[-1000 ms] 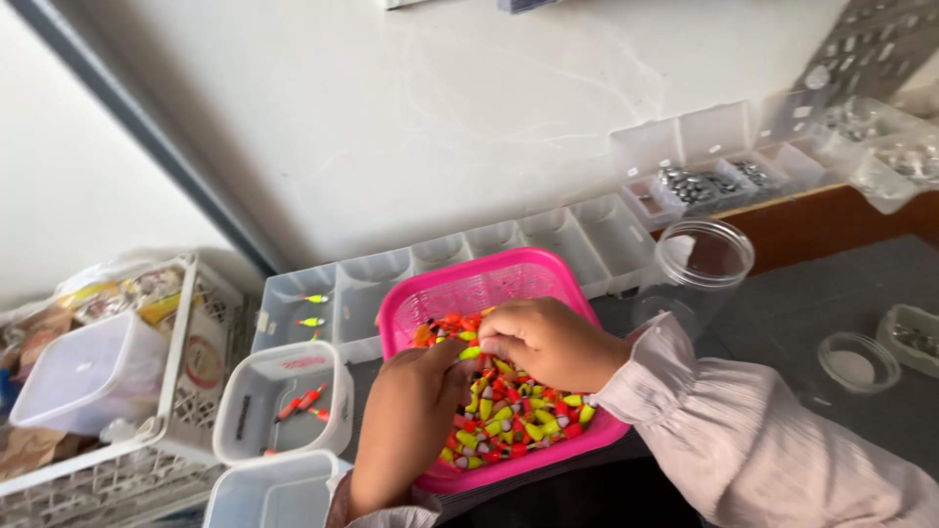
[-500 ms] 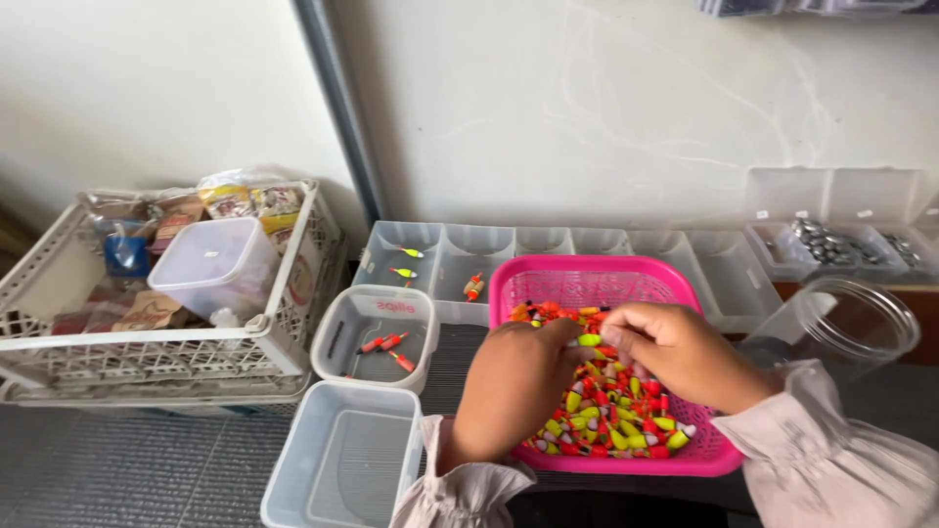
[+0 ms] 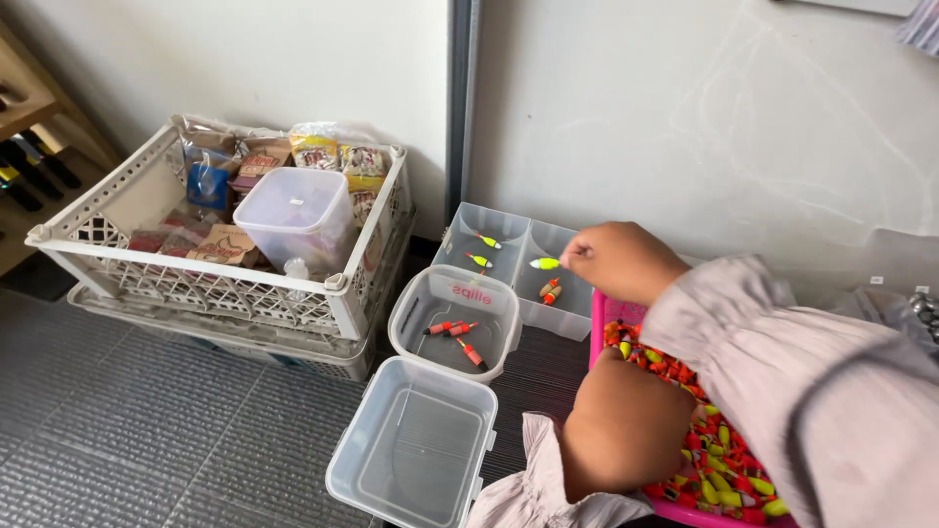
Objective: Sorting various types of fishing floats from a central basket into a partitioned storage tray.
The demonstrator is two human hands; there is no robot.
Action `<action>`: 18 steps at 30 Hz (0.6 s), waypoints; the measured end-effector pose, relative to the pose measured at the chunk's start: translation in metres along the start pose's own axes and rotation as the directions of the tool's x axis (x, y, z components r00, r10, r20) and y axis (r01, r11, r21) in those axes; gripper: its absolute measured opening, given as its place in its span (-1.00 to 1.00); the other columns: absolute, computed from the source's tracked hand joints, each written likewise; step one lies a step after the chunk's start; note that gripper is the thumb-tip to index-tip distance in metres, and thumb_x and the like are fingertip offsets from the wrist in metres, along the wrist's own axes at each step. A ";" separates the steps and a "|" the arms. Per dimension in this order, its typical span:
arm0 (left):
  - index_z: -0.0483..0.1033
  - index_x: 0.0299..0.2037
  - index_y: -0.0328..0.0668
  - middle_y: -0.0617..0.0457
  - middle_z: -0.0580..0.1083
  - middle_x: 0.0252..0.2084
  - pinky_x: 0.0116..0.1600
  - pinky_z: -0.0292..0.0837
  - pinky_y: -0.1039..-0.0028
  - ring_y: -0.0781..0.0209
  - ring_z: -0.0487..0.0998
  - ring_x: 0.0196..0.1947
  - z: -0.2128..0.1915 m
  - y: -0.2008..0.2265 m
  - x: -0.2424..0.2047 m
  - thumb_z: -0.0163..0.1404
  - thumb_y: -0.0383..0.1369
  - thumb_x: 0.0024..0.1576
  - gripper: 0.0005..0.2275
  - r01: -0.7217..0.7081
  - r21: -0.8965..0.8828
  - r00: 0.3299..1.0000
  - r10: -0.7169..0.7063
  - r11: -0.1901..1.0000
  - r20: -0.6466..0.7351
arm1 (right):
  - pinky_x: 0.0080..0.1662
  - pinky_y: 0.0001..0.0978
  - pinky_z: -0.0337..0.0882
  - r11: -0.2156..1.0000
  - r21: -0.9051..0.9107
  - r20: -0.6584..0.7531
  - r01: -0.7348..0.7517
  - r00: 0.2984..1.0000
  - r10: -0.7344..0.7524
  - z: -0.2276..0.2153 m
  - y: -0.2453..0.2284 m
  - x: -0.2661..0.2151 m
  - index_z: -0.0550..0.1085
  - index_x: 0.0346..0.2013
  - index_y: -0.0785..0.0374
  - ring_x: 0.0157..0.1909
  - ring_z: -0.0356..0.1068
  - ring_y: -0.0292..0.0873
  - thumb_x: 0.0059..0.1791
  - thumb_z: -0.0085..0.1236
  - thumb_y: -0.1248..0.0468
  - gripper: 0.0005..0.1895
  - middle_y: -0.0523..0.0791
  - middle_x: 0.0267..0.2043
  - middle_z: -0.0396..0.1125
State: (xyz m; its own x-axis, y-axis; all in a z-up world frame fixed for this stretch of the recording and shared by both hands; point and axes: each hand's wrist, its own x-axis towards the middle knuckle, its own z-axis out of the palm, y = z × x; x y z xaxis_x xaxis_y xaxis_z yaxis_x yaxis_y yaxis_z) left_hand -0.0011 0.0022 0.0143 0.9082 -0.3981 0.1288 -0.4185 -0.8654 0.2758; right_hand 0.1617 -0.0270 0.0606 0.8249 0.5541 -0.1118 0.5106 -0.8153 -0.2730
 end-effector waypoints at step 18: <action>0.36 0.08 -0.41 -0.37 0.51 -0.14 -0.08 0.36 0.01 -0.37 0.51 -0.17 -0.006 -0.009 0.005 -0.22 -0.66 -0.07 -0.56 -0.140 -0.462 0.922 -0.054 0.876 -0.383 | -0.08 -0.18 0.37 0.957 -0.279 0.142 -0.079 0.982 0.122 0.010 0.092 -0.127 0.58 -0.32 -0.02 -0.16 0.49 -0.12 -0.06 0.05 0.08 -0.82 -0.19 -0.23 0.53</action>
State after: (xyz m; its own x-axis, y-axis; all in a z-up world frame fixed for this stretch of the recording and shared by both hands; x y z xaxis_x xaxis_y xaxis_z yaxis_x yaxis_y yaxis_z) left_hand 0.0075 0.0097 0.0183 0.8598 -0.2037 0.4682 -0.4944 -0.5615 0.6636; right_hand 0.1014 -0.1713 0.0404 0.8383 0.4685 -0.2789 0.4914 -0.8708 0.0140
